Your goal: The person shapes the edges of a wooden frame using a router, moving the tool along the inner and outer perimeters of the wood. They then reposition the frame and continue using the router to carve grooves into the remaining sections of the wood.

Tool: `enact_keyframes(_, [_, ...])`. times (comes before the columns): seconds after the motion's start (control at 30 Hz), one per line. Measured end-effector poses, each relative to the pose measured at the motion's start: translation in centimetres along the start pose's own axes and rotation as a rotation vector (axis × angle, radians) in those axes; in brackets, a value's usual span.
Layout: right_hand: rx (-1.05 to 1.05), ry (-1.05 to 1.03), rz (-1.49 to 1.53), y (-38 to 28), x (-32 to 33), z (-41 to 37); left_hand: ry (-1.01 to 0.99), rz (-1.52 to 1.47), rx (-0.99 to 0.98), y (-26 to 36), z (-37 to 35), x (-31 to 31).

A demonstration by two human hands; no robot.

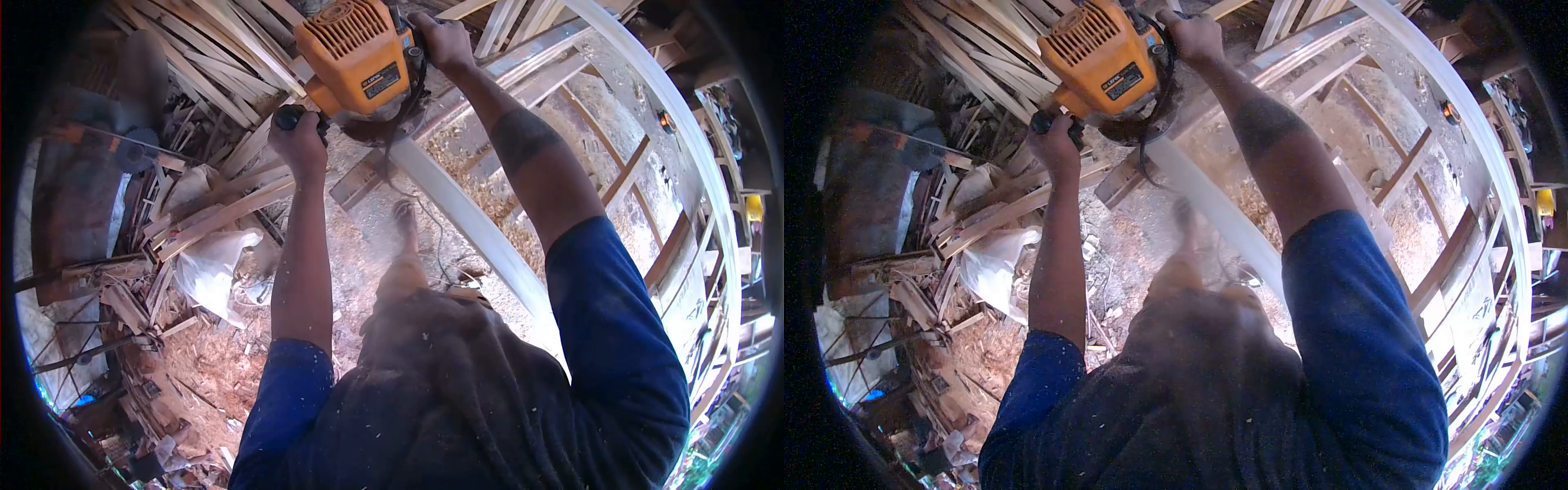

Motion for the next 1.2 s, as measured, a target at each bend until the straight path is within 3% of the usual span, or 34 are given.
enact_keyframes(0.17, [-0.093, -0.107, 0.02, -2.1, 6.0, -3.6, -0.095, 0.0, 0.024, 2.5, -4.9, -0.1])
enact_keyframes(0.27, [-0.087, 0.049, -0.057, -1.5, 7.1, -6.0, -0.105, 0.018, 0.007, 2.2, -7.1, -0.2])
enact_keyframes(0.4, [0.05, 0.002, -0.007, -1.0, 10.4, -9.1, -0.102, 0.036, 0.011, 3.4, -10.9, -0.2])
enact_keyframes(0.5, [-0.022, -0.014, 0.006, 0.5, 11.3, -11.2, -0.099, 0.078, -0.044, 7.6, -14.7, -1.2])
enact_keyframes(0.6, [0.044, 0.037, 0.09, 0.5, 14.4, -14.1, -0.105, -0.015, 0.129, 6.9, -17.1, -1.4])
enact_keyframes(0.7, [0.019, 0.1, 0.071, 1.4, 16.0, -16.6, -0.108, -0.02, -0.064, 7.0, -19.5, -1.6])
enact_keyframes(0.8, [-0.009, -0.015, -0.057, 1.2, 19.5, -19.7, -0.151, 0.004, 0.013, 7.9, -22.7, -2.0])
enact_keyframes(0.83, [0.007, 0.033, -0.081, 1.3, 20.5, -20.9, -0.162, 0.005, 0.004, 8.1, -23.7, -2.2])
enact_keyframes(0.93, [-0.134, 0.027, -0.137, 2.0, 22.4, -23.8, -0.182, -0.006, -0.003, 9.4, -26.6, -2.5])
enact_keyframes(1.1, [-0.151, 0.024, -0.029, 2.3, 27.5, -29.7, -0.23, -0.071, 0.114, 13.0, -32.7, -2.8])
enact_keyframes(1.2, [-0.207, 0.027, 0.009, 3.3, 30.6, -33.3, -0.278, -0.091, 0.079, 13.5, -36.0, -3.9])
Point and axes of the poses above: each hand's wrist, its own z-axis towards the middle knuckle, its own x-axis out of the back of the hand, y = z × x, the point moved 2 cm from there along z, towards the middle knuckle, and after that the axes turned 3 degrees about -y, right-handed, at the moved point
